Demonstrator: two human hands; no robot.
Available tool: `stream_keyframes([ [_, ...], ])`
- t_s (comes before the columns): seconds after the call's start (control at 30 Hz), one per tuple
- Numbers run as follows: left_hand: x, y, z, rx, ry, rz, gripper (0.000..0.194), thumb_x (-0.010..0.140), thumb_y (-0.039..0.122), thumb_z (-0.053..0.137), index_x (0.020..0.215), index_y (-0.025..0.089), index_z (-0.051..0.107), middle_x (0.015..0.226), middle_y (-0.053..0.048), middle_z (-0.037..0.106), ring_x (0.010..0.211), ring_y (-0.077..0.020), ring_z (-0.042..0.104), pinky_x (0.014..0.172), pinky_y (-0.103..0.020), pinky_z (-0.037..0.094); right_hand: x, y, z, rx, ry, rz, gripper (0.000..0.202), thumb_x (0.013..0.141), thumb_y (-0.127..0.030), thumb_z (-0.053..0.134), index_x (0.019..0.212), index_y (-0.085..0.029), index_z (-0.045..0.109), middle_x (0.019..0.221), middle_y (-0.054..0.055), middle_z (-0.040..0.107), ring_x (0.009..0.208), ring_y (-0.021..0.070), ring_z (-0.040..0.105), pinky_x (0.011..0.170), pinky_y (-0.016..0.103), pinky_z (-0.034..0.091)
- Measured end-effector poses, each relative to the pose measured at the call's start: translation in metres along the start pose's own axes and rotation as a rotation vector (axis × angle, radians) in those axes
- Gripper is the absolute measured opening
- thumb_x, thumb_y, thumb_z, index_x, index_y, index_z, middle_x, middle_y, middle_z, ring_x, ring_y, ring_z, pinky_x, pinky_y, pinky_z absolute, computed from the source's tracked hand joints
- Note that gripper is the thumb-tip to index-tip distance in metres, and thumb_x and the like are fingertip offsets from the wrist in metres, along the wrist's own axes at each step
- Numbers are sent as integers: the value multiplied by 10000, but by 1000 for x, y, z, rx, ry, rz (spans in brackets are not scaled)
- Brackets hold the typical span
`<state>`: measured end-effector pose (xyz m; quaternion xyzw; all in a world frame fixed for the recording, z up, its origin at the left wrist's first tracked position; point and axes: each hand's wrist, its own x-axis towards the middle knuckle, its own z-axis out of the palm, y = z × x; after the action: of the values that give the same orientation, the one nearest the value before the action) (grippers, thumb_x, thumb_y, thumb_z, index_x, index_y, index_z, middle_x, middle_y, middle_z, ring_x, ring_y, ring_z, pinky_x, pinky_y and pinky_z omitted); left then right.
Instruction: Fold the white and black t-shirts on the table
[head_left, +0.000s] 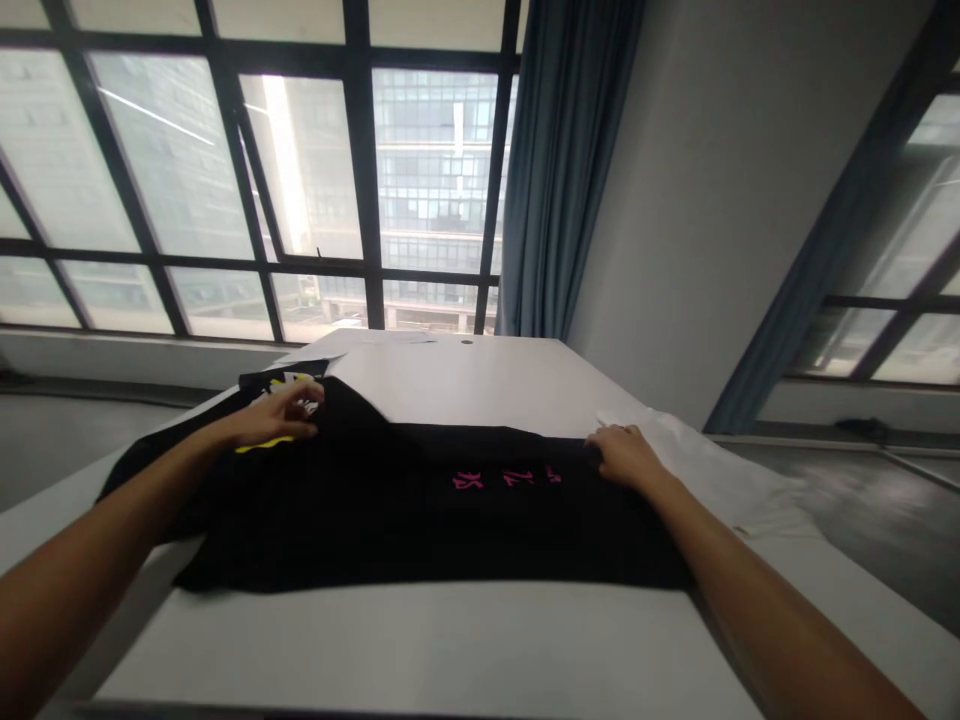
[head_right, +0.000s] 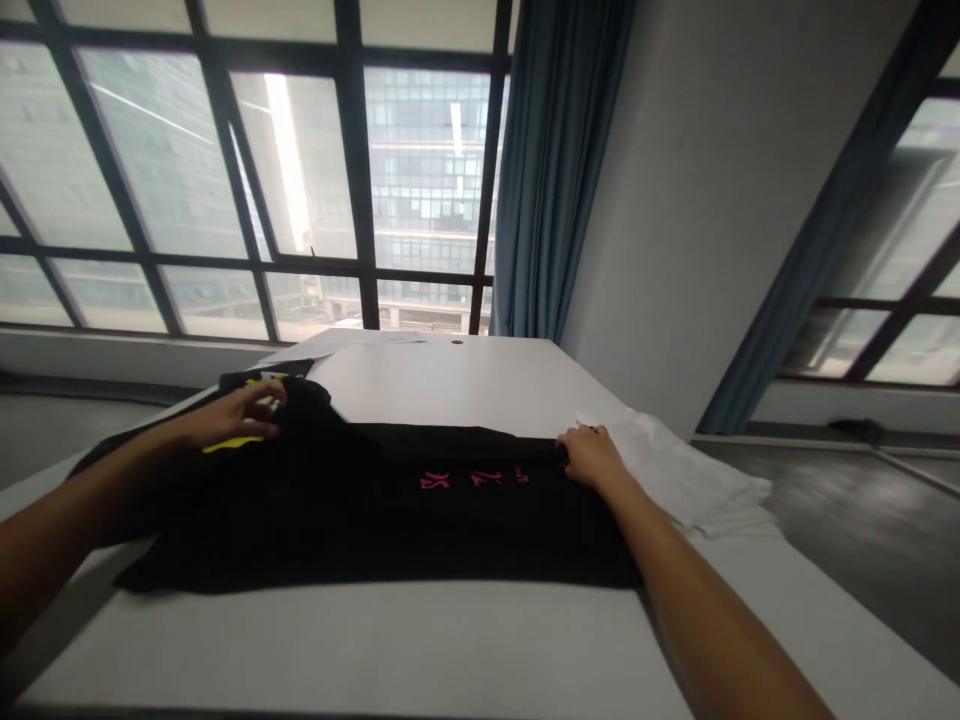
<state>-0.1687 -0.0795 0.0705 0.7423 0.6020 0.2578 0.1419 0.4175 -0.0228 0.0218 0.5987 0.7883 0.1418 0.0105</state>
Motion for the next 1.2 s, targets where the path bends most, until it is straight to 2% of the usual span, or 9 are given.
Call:
stream_keyframes([
  [0.1,-38,10,25,94,-271,70,769,684,452,720,1388,265,476,1137,-30,642,796,-177,614,748,-300,517,-10,-3,3,-25,57,21,331,729,-108,613,1031,-194,718,1113,137,676,1137,320,534,983,448,280],
  [0.23,-56,23,51,153,-310,244,337,817,469,608,1038,230,695,1099,-60,651,1048,-234,593,983,-336,443,-18,2,4,-26,143,64,339,710,-58,589,998,-180,721,1100,130,670,1142,301,527,1085,485,166],
  [0.37,-66,25,62,125,-378,246,337,767,488,674,1004,249,699,1253,-71,612,1145,-255,560,1046,-353,410,-24,14,11,57,111,121,360,700,-48,600,1008,-194,718,1115,113,664,1142,280,541,1093,481,170],
  [0.5,-66,20,54,50,-253,180,382,841,593,520,841,245,679,1183,-63,662,1106,-273,584,1013,-375,444,-26,22,12,130,210,174,314,756,-86,578,1009,-210,715,1102,86,661,1107,245,558,1073,430,225],
  [0.7,-63,-7,13,-332,79,3,451,767,712,537,860,278,612,884,-5,673,888,-273,629,802,-372,529,-32,22,-2,218,287,157,306,749,-116,560,1008,-196,701,1052,68,677,1065,223,569,1001,339,321],
  [0.83,-68,-10,2,-324,-1,35,427,759,697,534,855,289,618,846,9,665,833,-245,624,754,-343,519,-33,22,-5,220,152,84,363,693,-90,567,997,-207,728,1031,69,675,1022,233,589,902,317,387],
  [0.97,-69,19,11,-250,-222,49,592,783,766,411,965,248,634,751,-28,652,607,-195,575,603,-343,511,-30,25,3,182,37,80,422,650,-55,579,997,-228,745,1093,78,666,1046,260,594,875,336,406],
  [1.07,-60,42,22,-146,-318,-30,614,803,763,400,983,221,623,751,-25,654,518,-168,549,493,-309,473,-28,28,4,176,98,112,375,700,-68,552,985,-218,744,1086,74,681,1064,254,595,907,333,402],
  [1.2,-31,43,41,182,-253,46,509,837,639,442,977,212,681,952,-59,724,868,-248,673,809,-352,525,-28,29,0,162,170,170,366,779,-97,500,1043,-191,735,1137,96,679,1102,257,583,948,329,389],
])
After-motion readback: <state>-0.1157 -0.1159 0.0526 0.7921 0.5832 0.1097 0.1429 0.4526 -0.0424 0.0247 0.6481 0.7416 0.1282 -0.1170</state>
